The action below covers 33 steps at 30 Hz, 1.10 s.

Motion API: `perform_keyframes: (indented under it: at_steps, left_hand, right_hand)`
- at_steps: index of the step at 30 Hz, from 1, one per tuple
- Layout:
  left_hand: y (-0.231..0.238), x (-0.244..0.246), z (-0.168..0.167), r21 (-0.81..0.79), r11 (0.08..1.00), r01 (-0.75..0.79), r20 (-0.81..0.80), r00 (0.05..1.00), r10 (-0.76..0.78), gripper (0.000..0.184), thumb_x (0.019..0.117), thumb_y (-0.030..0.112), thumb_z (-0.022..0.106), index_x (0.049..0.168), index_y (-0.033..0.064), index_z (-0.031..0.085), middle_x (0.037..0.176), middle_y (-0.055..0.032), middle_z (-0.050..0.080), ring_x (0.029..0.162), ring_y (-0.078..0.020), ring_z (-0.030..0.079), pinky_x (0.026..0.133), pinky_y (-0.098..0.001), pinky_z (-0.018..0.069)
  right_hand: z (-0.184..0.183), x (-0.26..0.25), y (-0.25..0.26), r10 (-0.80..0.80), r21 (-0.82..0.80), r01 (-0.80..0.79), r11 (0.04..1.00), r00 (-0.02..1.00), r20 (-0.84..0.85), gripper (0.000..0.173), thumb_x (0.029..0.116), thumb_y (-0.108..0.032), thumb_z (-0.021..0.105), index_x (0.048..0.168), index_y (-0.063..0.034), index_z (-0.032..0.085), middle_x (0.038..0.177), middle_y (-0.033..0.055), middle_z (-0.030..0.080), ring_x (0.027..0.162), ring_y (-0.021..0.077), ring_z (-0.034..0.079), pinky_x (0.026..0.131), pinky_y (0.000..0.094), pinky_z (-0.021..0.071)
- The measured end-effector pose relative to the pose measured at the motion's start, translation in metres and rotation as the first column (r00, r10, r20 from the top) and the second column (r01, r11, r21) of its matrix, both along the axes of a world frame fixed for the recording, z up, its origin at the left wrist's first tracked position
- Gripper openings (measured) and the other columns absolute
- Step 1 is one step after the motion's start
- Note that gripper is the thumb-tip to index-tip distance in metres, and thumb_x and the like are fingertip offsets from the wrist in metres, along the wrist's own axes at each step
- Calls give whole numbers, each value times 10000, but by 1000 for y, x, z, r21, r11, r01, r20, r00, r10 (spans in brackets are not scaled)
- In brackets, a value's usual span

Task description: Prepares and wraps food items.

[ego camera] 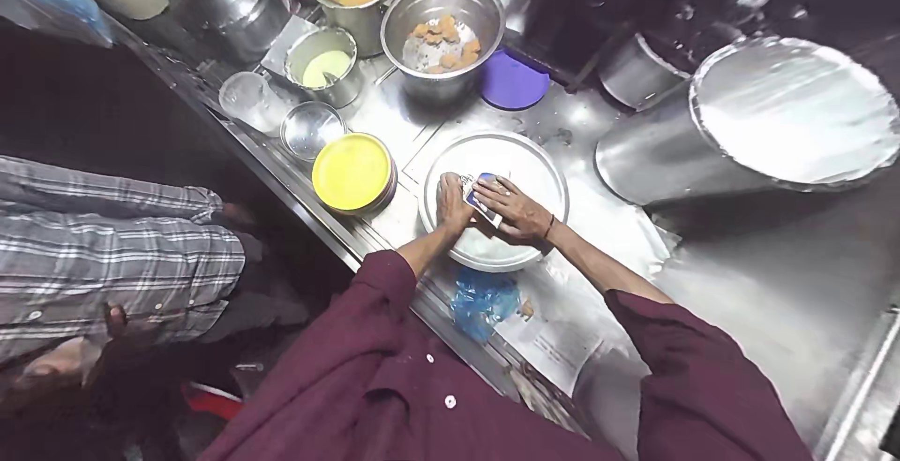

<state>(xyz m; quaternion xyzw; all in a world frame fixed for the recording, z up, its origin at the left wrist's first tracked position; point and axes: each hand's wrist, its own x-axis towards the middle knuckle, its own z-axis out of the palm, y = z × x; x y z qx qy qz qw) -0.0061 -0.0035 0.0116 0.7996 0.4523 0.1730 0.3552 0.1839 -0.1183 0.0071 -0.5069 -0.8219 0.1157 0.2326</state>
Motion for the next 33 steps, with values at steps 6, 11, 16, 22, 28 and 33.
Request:
perform_keyframes:
  at_steps: [6,11,16,22,28,33]
  left_hand:
    - [43,-12,19,-263,931,252,52,968,-247,513,711,84,818,1161,42,576,1070,-137,665,970,-286,660,829,-502,571]
    - [69,-29,54,-806,581,115,93,993,-68,407,1046,273,518,1385,49,491,1116,-145,678,945,-224,669,827,-421,563]
    - [73,-15,69,-890,436,135,87,988,-128,606,937,667,565,1065,85,671,879,-50,652,738,-158,627,662,-362,543]
    - [63,1,84,-904,363,225,196,974,-116,428,937,474,679,1174,117,669,1065,-33,685,901,-114,639,776,-311,537]
    - [66,6,88,-866,356,350,298,935,-195,400,951,348,720,1275,124,648,1182,-31,692,1056,-121,648,928,-352,535]
    - [59,-3,106,-821,308,481,469,876,-117,268,943,207,728,1176,87,672,1039,-29,718,927,-107,679,865,-319,566]
  right_hand:
    - [4,-3,-3,9,62,-25,998,971,240,626,973,-219,553,1558,-41,421,1656,145,348,1565,286,253,1292,532,172]
    - [8,-20,-3,-130,83,120,989,983,129,500,1072,-298,458,1518,-76,496,1620,119,422,1544,257,317,1286,534,198]
    - [20,-43,6,-350,90,357,930,933,-79,432,1042,-168,478,1449,-64,578,1535,79,540,1485,217,425,1265,485,287]
    - [19,-48,6,-391,210,395,895,918,-61,346,1046,-71,476,1338,-56,661,1407,138,634,1394,273,533,1232,479,353]
    - [46,-59,-5,-456,264,459,848,887,-76,288,1039,-80,546,1282,-116,698,1232,151,656,1264,325,575,1152,495,425]
    - [77,-65,-7,-455,429,418,801,890,-18,291,1021,-49,572,1276,-101,702,1201,141,684,1197,323,613,1101,486,466]
